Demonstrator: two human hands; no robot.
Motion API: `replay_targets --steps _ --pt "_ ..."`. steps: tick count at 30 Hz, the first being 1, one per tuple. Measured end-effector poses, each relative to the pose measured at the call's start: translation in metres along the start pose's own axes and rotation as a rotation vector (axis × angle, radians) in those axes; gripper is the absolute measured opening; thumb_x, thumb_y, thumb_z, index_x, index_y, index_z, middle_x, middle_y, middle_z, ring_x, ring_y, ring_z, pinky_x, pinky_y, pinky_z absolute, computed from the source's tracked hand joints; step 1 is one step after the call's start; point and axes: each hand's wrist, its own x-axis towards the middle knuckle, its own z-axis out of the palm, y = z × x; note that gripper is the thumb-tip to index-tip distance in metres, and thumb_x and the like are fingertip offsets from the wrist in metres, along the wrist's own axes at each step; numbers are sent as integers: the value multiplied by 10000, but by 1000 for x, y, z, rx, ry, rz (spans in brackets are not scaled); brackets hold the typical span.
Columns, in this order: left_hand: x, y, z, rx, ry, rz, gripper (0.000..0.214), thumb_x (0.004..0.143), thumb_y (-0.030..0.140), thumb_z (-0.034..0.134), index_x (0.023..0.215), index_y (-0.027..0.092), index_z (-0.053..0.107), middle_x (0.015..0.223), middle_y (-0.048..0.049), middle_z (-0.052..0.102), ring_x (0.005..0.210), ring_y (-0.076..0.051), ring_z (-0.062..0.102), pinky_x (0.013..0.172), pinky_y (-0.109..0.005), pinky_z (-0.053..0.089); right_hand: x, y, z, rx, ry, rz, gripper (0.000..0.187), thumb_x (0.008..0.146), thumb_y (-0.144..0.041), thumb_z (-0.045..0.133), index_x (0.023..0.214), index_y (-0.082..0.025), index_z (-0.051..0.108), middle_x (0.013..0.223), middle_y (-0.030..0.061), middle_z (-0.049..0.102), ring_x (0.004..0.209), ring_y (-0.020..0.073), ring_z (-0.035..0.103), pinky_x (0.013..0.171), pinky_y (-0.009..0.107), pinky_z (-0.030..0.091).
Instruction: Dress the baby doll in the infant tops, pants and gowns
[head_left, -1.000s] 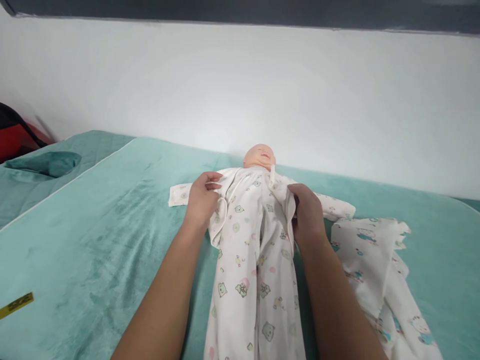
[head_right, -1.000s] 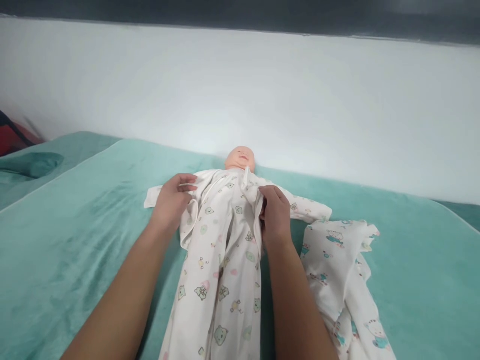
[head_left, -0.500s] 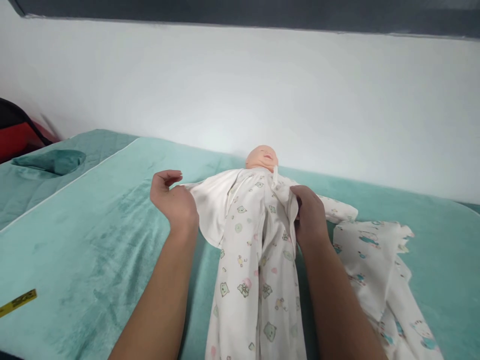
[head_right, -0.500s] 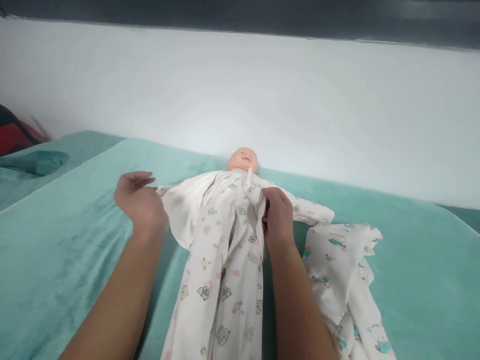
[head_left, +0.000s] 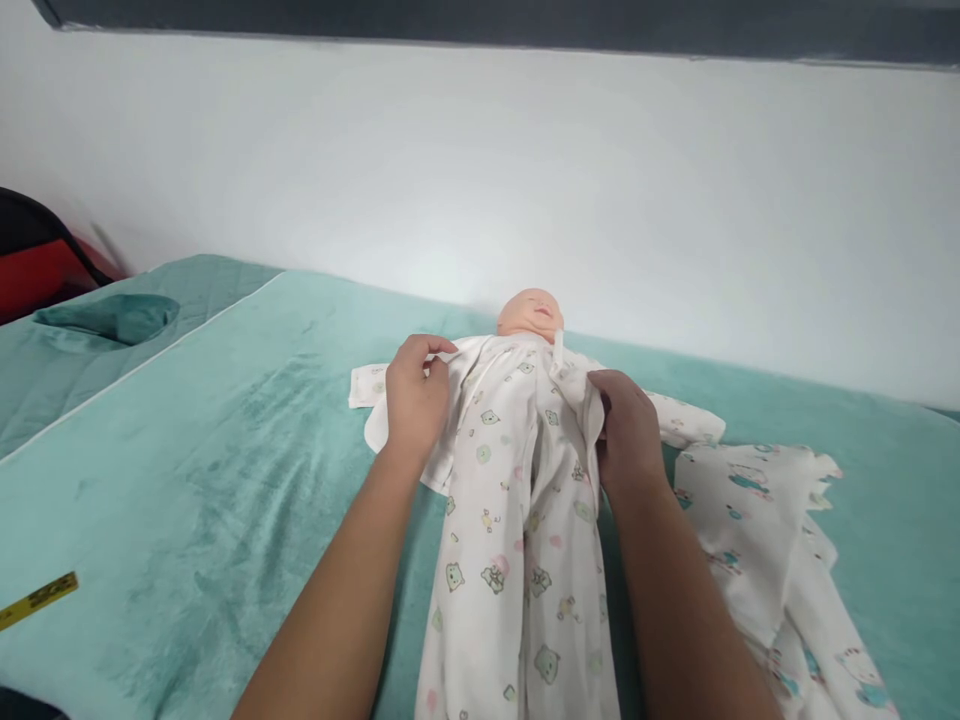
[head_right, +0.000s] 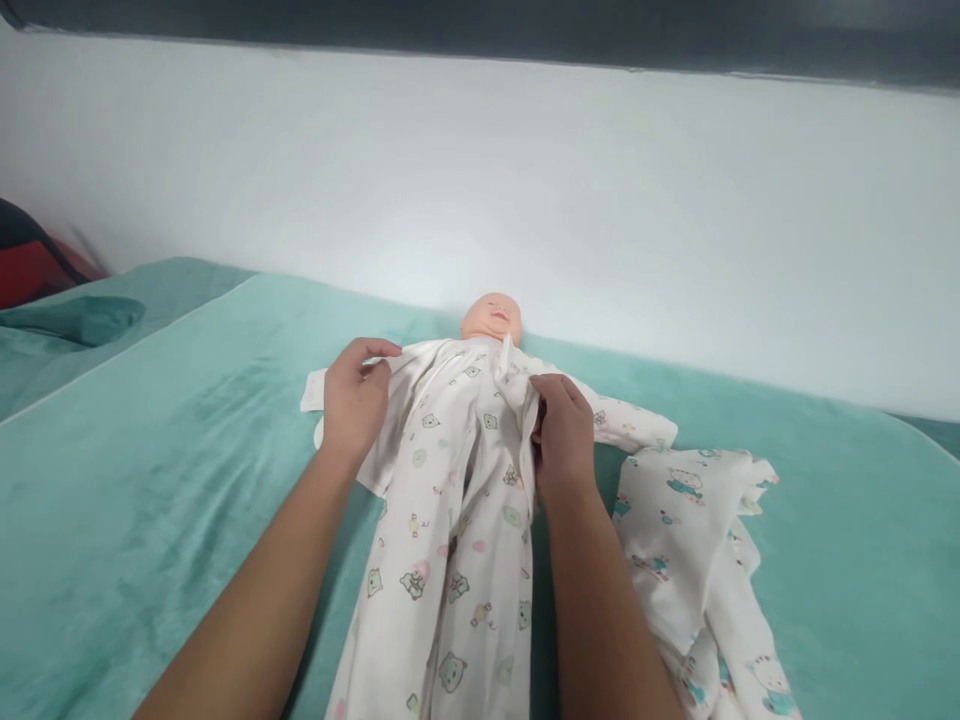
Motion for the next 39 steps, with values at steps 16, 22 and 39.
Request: replay_targets --steps 16,22,39 --pt "-5 -7 12 177 -311 175 334 846 80 415 1009 225 667 1103 -23 697 1111 -205 590 992 -387 468 1 1 1 76 40 48 159 677 -276 611 615 -217 476 556 -67 341 511 98 291 459 263 249" --pt "-5 -4 10 141 -290 187 301 897 140 425 1043 235 670 1126 -15 702 1110 -197 606 1009 -388 475 0 2 0 45 15 47 209 706 -303 586 608 -234 415 521 -73 272 491 107 247 449 277 224" --pt "-8 -7 18 114 -501 174 396 977 312 363 1299 231 579 1493 -37 474 1435 -187 353 1204 -398 276 0 20 -25 46 101 -2 154 682 -309 648 645 -202 544 572 -60 438 526 106 402 484 251 331"
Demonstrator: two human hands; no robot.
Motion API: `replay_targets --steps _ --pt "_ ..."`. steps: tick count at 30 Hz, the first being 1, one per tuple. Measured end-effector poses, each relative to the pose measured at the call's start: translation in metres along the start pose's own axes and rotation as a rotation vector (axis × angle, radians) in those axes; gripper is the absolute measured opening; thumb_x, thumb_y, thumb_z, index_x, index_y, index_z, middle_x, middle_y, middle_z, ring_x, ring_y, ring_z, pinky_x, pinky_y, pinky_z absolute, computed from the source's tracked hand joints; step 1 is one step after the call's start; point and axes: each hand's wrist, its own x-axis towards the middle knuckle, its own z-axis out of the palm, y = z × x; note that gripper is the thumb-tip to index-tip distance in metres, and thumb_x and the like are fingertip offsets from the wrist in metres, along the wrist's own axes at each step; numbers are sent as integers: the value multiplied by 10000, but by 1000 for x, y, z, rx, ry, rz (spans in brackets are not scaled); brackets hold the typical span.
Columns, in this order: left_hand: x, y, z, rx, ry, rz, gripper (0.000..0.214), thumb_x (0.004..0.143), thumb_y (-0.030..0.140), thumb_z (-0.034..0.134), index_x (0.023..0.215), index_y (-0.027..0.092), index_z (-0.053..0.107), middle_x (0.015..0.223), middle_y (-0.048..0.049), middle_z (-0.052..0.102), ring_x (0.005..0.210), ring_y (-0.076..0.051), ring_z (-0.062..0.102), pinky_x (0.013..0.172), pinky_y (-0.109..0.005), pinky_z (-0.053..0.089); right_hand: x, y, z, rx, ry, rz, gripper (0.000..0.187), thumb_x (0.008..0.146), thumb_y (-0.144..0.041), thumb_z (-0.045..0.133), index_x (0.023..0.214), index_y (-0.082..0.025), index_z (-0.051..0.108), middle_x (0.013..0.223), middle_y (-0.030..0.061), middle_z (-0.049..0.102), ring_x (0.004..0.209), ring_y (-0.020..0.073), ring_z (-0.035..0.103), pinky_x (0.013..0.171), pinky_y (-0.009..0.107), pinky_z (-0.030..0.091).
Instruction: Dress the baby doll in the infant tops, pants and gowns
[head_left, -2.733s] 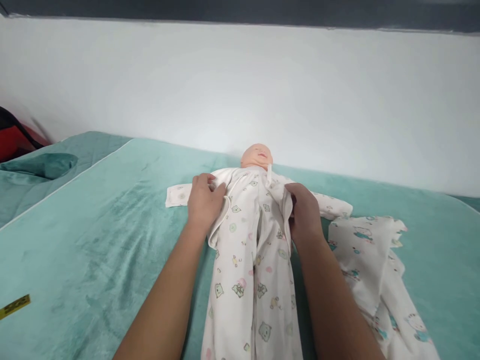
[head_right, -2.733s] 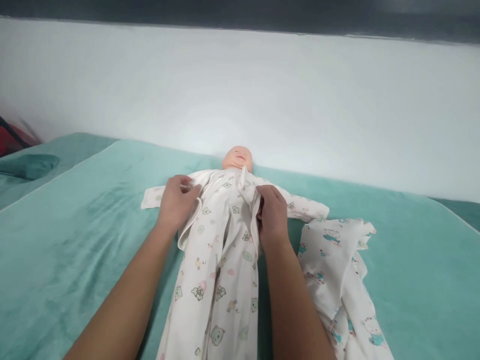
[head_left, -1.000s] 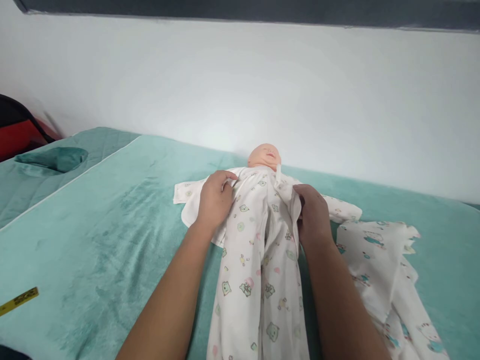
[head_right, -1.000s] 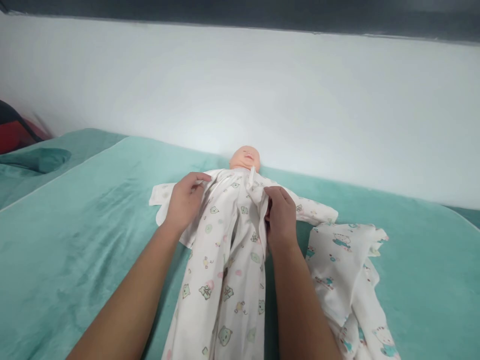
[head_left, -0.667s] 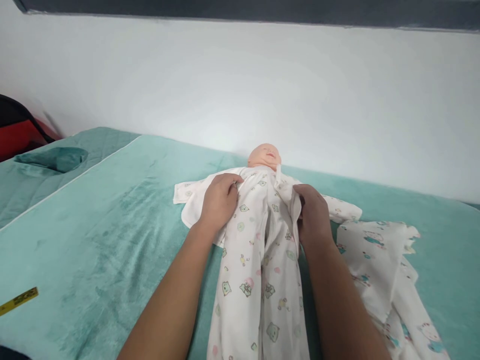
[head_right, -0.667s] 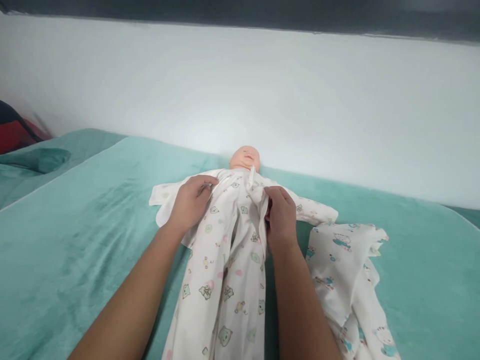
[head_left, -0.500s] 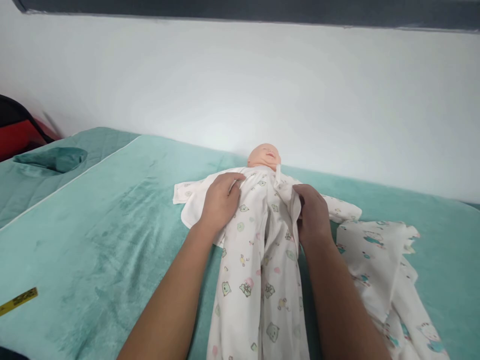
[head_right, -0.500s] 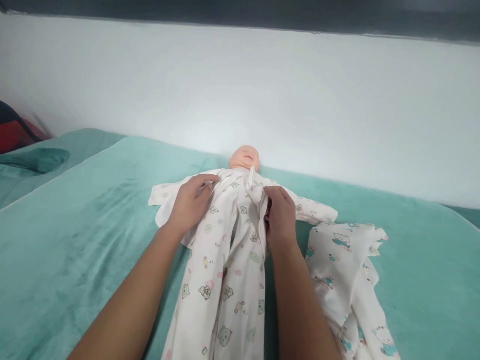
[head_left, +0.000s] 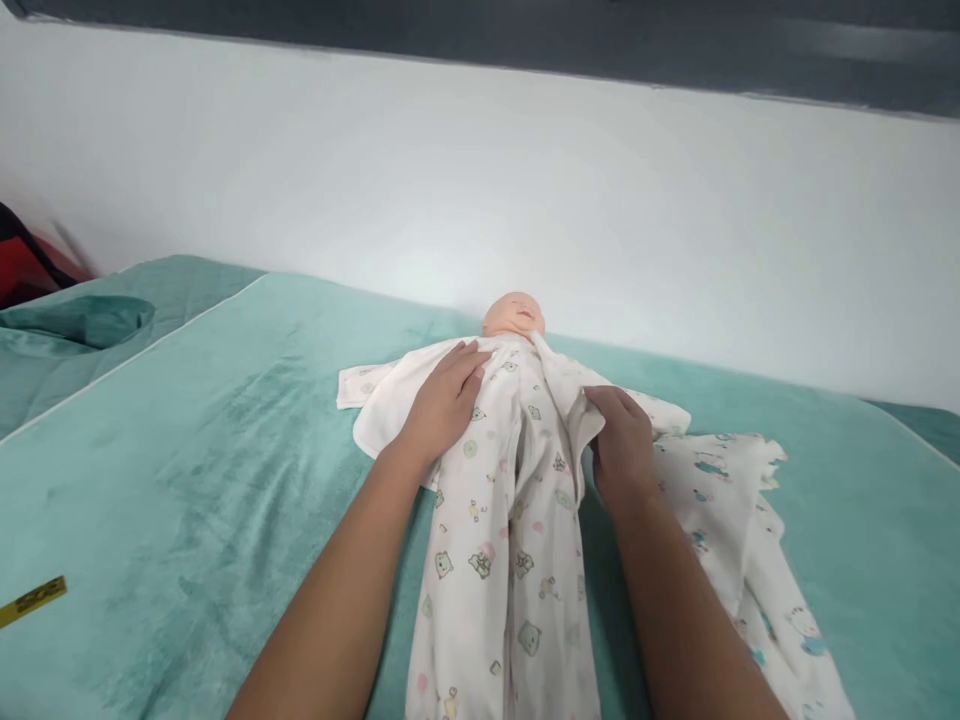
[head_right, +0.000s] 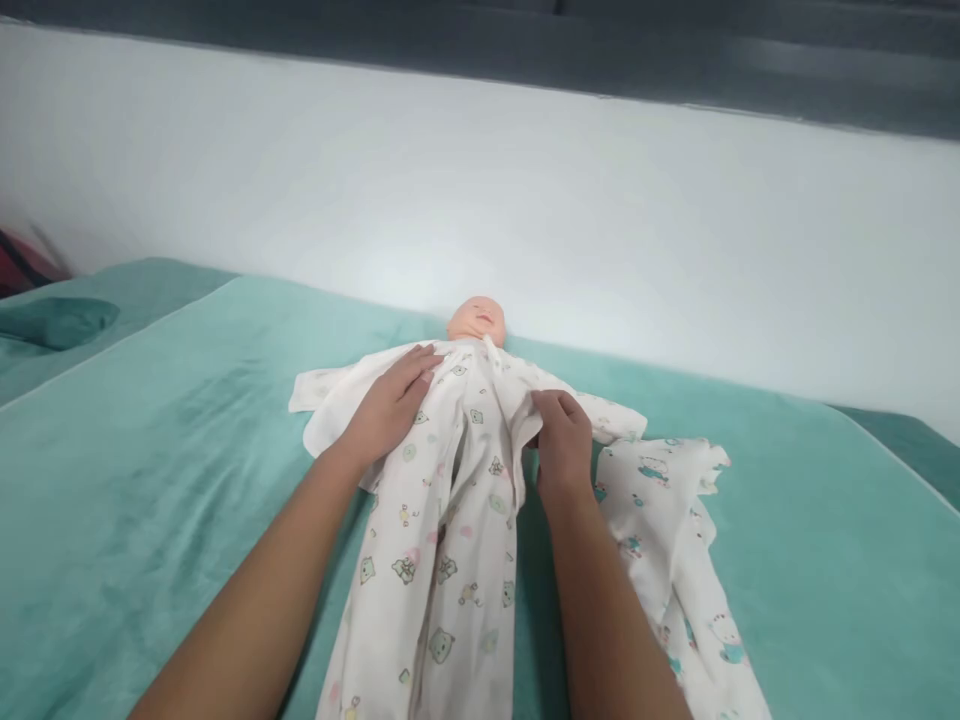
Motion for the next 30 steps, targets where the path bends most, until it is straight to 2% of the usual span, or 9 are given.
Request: replay_targets --steps 3,7,11,14,17,21,25,27,30 --pt "0 -2 1 27 -2 -17 400 978 316 354 1293 232 586 1511 -43 449 1460 -195 302 1207 -417 264 0 1 -23 -183 49 -31 171 707 -336 635 640 -200 555 530 -58 452 500 112 407 480 259 319" --pt "0 0 -1 38 2 -21 396 973 309 367 1290 216 585 1474 -55 495 1447 -206 327 1201 -431 276 5 -10 -62 -512 77 -76 210 732 -380 590 622 -203 561 472 -42 484 501 142 437 517 285 340" --pt "1 -2 -1 58 33 9 383 969 278 362 1258 209 604 1427 -56 544 1425 -210 361 1186 -437 303 12 -18 -103 -967 50 -100 232 742 -397 547 596 -217 555 529 -15 566 567 174 495 580 307 352" --pt "5 -8 1 78 66 56 379 965 234 343 1202 236 638 1352 -28 609 1388 -190 411 1174 -423 321 12 -15 -124 -1133 6 -85 248 740 -410 527 574 -227 532 546 -3 588 593 196 527 592 320 353" --pt "11 -15 4 128 103 86 398 953 188 331 1163 258 662 1333 -7 624 1376 -183 421 1171 -417 306 7 -8 -130 -1145 -45 -60 267 749 -435 510 579 -231 531 536 1 587 592 209 549 593 328 365" --pt "18 -23 5 262 149 31 383 965 242 354 1262 258 595 1354 -29 607 1332 -216 463 1175 -459 238 6 -2 -125 -1123 -10 -57 274 750 -465 517 626 -227 572 553 5 595 599 221 569 591 335 382" --pt "21 -29 5 384 165 -33 380 952 321 417 1296 238 553 1311 -66 626 1246 -247 520 1103 -411 307 11 1 -121 -948 26 -89 348 760 -513 540 844 -201 670 797 55 702 771 247 634 709 359 452" --pt "22 -29 4 472 148 -57 362 953 321 412 1270 234 562 1268 -84 644 1203 -258 542 1046 -398 340 14 4 -121 -887 -9 -116 400 759 -527 560 950 -195 675 937 77 712 870 253 644 783 364 470" --pt "26 -30 1 619 102 -95 343 965 312 369 1220 218 580 1179 -116 668 1123 -272 580 973 -408 358 17 12 -125 -887 -97 -147 436 726 -455 604 1071 -193 648 1025 89 691 914 256 643 843 384 484"
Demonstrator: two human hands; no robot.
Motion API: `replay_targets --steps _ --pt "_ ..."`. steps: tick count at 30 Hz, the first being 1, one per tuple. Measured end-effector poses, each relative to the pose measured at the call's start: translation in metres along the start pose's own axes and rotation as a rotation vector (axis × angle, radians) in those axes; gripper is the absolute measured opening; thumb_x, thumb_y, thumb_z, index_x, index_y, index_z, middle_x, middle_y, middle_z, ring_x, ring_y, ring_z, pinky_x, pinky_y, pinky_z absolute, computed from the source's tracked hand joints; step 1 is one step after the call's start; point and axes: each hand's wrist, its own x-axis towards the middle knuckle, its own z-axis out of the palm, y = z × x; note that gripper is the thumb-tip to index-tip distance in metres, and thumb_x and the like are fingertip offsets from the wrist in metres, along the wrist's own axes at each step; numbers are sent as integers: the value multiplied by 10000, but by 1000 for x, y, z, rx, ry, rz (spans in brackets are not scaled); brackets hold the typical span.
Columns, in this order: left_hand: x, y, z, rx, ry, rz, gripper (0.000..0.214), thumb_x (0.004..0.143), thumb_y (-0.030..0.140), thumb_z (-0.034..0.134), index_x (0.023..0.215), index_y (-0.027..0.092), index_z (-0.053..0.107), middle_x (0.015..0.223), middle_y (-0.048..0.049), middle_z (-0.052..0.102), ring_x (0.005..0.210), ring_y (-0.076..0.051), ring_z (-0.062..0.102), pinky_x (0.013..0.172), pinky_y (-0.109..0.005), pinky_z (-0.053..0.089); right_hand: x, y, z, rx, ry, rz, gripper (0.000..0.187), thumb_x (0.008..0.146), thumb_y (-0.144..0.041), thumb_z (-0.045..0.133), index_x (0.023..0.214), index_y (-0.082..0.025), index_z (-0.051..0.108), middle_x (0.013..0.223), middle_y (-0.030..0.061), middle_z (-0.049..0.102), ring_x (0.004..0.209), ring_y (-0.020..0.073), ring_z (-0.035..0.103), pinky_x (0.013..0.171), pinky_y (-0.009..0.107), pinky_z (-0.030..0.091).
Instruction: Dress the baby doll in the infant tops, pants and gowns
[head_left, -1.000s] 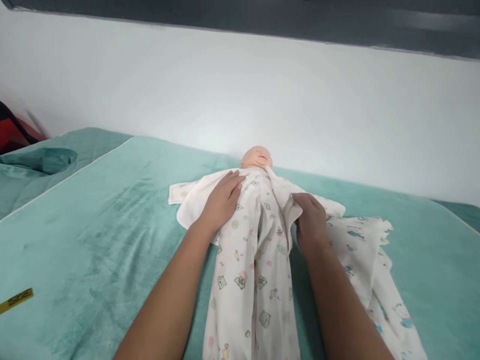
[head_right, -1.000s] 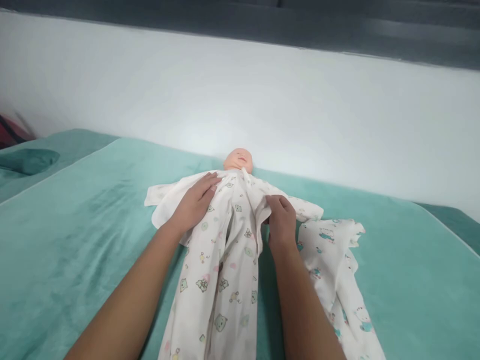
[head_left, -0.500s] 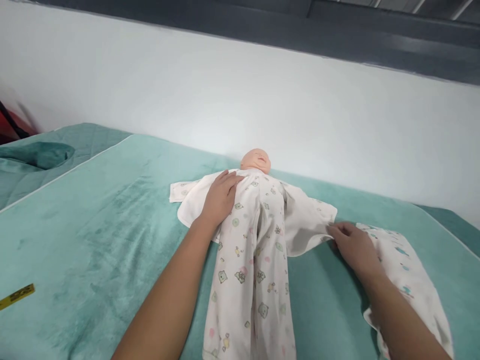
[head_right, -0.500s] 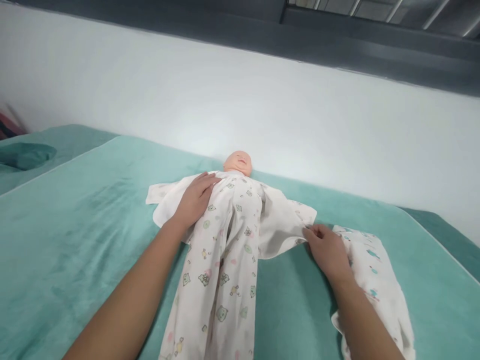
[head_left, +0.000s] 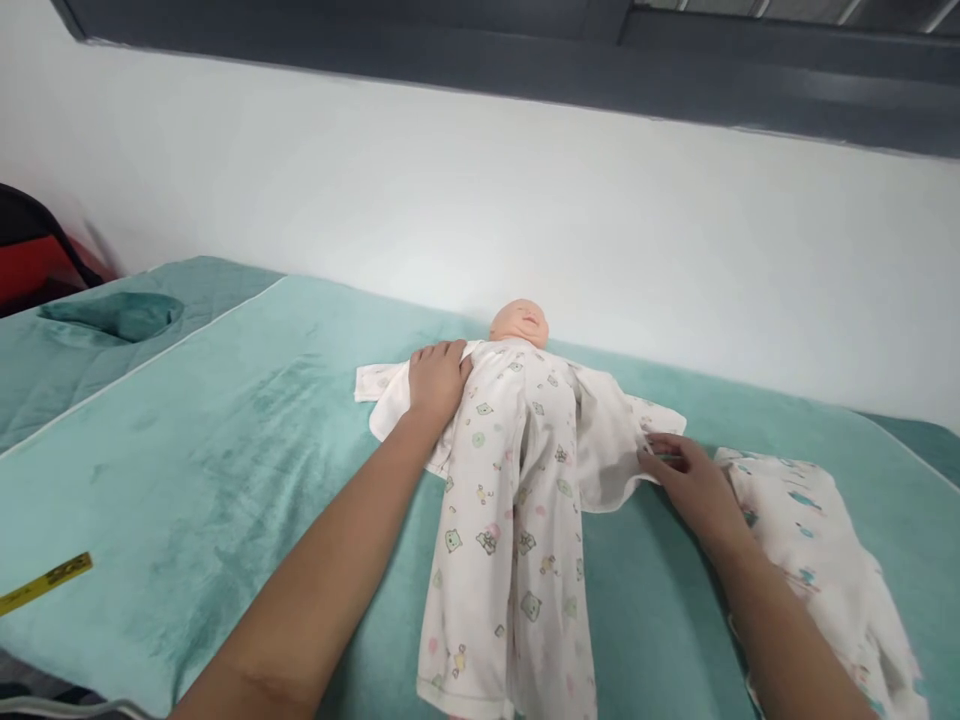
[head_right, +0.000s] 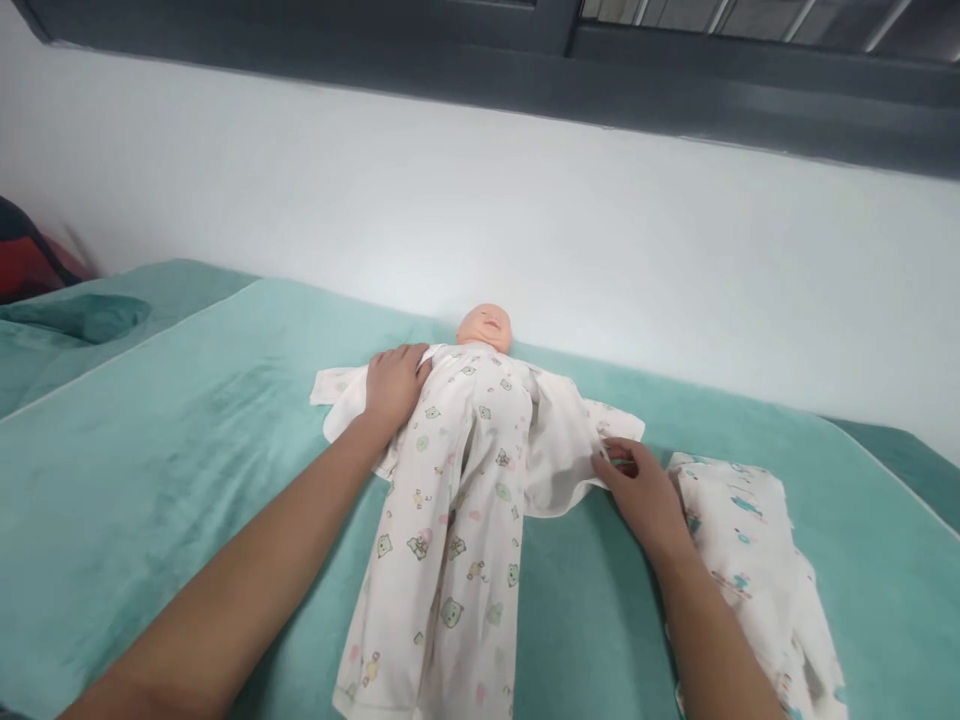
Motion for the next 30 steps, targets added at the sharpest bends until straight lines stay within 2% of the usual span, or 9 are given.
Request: replay_targets --steps 5,7,10,12,14,17,21,24,30 --pt "11 -9 -7 120 -90 -134 350 966 279 300 1097 174 607 1021 -147 698 1005 -293 630 861 -408 391 -1 18 5 -57 -21 -189 507 701 -266 538 1205 -239 587 1258 94 605 1188 283 555 940 409 476" --pt "15 -14 -8 103 -108 -197 354 964 288 293 1080 177 609 972 -146 706 982 -290 641 834 -398 401 -3 20 5 -117 45 -294 484 704 -236 517 1183 -248 589 1287 94 581 1240 292 518 994 442 452" --pt "19 -18 -7 75 -100 -219 355 959 294 297 1074 181 613 942 -144 712 979 -293 648 832 -403 407 -7 0 6 -253 277 -480 350 760 -242 503 1094 -226 608 1252 117 584 1263 317 486 1076 518 369" --pt "20 -18 -5 60 -90 -215 351 955 300 307 1069 180 616 937 -142 714 966 -299 651 827 -410 412 -7 -32 12 -253 326 -573 296 823 -269 498 1098 -225 599 1224 114 597 1235 309 504 1043 510 405" --pt "20 -18 -5 46 -81 -212 347 952 302 313 1056 180 621 943 -137 714 949 -306 654 813 -415 420 -3 -76 26 -145 181 -615 308 864 -275 496 1159 -241 575 1223 96 597 1153 262 561 950 437 486" --pt "20 -20 -7 36 -91 -209 354 951 296 309 1023 181 636 952 -132 713 939 -299 656 804 -410 430 16 -148 62 -41 -2 -674 283 895 -282 481 1157 -243 578 1208 74 615 1120 232 577 949 400 475" --pt "18 -23 -10 45 -114 -171 373 952 290 308 970 175 663 946 -139 712 964 -286 651 830 -407 433 51 -221 114 -361 -370 -791 243 875 -267 506 1073 -194 628 1199 103 632 1115 266 567 891 378 453" --pt "17 -24 -10 50 -118 -167 372 947 267 318 993 164 672 941 -150 707 990 -290 645 840 -412 434 67 -248 136 -627 -574 -875 170 854 -236 519 937 -183 658 1109 118 653 1003 266 602 766 346 442" --pt "18 -24 -10 43 -114 -160 380 944 253 330 960 158 697 954 -158 693 993 -305 640 830 -434 440 78 -253 151 -768 -660 -869 166 851 -316 545 918 -218 660 965 78 699 816 235 636 645 324 410"
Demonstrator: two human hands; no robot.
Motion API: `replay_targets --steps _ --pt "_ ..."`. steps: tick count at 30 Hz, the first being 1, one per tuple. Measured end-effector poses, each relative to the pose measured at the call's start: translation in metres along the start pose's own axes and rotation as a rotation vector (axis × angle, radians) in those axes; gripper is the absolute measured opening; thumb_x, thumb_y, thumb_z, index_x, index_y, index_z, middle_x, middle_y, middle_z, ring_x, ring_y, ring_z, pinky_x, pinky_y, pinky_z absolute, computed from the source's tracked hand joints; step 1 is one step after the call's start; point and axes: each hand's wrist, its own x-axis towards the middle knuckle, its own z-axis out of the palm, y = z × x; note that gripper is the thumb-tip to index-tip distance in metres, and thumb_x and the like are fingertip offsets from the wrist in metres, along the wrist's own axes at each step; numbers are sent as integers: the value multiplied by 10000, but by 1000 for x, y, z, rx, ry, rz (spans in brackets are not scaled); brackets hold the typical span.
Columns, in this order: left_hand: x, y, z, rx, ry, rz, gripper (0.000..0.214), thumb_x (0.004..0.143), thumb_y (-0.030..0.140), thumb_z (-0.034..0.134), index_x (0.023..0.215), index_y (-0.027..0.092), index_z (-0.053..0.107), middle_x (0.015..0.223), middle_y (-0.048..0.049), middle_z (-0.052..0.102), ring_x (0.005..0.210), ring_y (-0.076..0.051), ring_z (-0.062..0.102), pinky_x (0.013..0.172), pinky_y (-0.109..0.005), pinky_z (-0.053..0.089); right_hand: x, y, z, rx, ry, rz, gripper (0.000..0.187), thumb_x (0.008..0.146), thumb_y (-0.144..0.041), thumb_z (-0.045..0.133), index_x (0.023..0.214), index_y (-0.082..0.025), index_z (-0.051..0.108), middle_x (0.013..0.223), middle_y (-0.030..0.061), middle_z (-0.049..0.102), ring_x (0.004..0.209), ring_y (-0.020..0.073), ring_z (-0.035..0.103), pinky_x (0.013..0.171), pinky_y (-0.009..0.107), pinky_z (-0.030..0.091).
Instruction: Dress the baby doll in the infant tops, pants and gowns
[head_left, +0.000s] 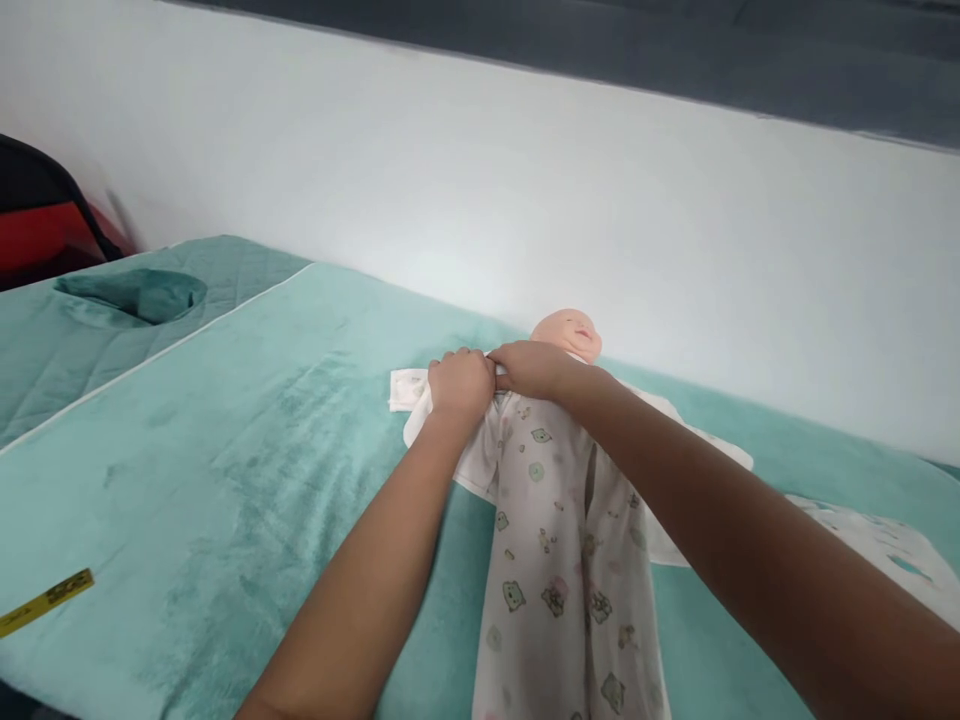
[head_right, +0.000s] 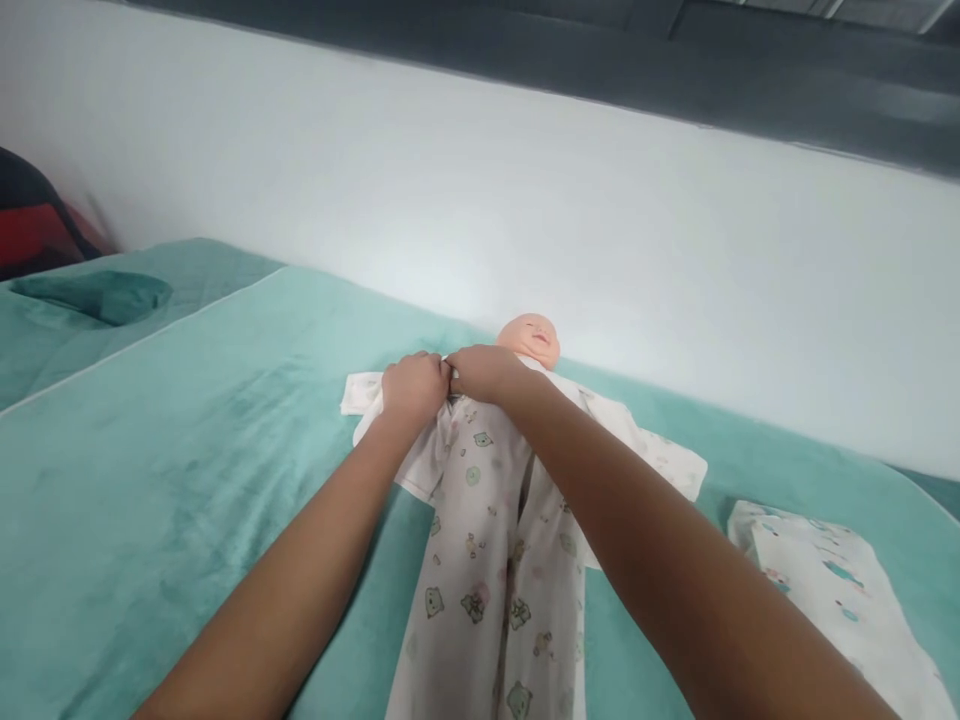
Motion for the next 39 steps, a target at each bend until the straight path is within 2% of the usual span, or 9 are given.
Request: replay_targets --steps 5,10,16,22,26,29,32,35,39 --pt "-1 0 -1 41 -39 5 311 911 212 388 953 166 692 952 -137 691 1006 -292 634 847 -421 441 7 -4 5 -102 -45 35 349 743 -336 673 1067 -216 627 1110 101 676 972 275 625 691 326 445" --pt "-9 -2 -4 -6 26 -16 391 978 275 294 988 169 670 981 -123 689 1013 -271 634 871 -406 434 -1 -12 -5 -162 -95 57 306 837 -401 581 1095 -244 630 1030 82 695 865 247 646 657 319 446" --pt "-19 -6 -7 -88 73 -56 415 1010 325 239 1063 180 625 1050 -104 685 1028 -235 635 862 -343 430 -25 -5 -22 -259 -92 26 514 902 -547 485 1369 -334 493 1060 93 674 941 283 627 719 348 427" --pt "-23 -15 -3 -132 45 -84 416 1014 326 224 1050 186 615 1026 -99 697 968 -235 653 797 -335 446 -56 25 -42 -316 -28 109 420 903 -530 507 1267 -335 582 1018 90 667 933 284 603 780 390 398" --pt "-29 -19 -1 -120 34 -59 310 962 200 330 1032 178 631 1024 -103 695 1006 -257 641 824 -358 447 -71 36 -50 -353 4 174 432 909 -565 469 1266 -344 571 992 85 664 917 290 594 770 410 393" --pt "-36 -15 -1 -105 81 -12 399 910 122 375 1275 181 525 1200 -118 641 1140 -262 578 904 -378 425 -73 29 -48 -339 18 145 456 917 -574 436 1282 -327 552 995 88 657 906 286 596 745 397 400" --pt "-42 -13 -3 -79 175 120 498 920 178 408 1418 188 382 1276 -128 597 1199 -271 531 1016 -434 361 -67 11 -41 -305 6 84 457 918 -556 441 1278 -296 551 1006 95 656 921 286 598 723 377 410" --pt "-42 -17 -4 -68 158 189 470 918 209 434 1388 205 421 1215 -108 627 1130 -260 572 1062 -458 321 -56 -1 -29 -219 11 67 446 914 -537 454 1265 -285 562 1033 101 661 920 288 606 730 381 429" --pt "-39 -27 -1 -38 151 83 415 896 159 424 1296 233 508 1197 -87 639 1119 -257 580 1088 -470 298 -50 6 -11 53 59 80 405 914 -488 462 1229 -276 602 1197 89 653 1035 290 608 869 419 450"
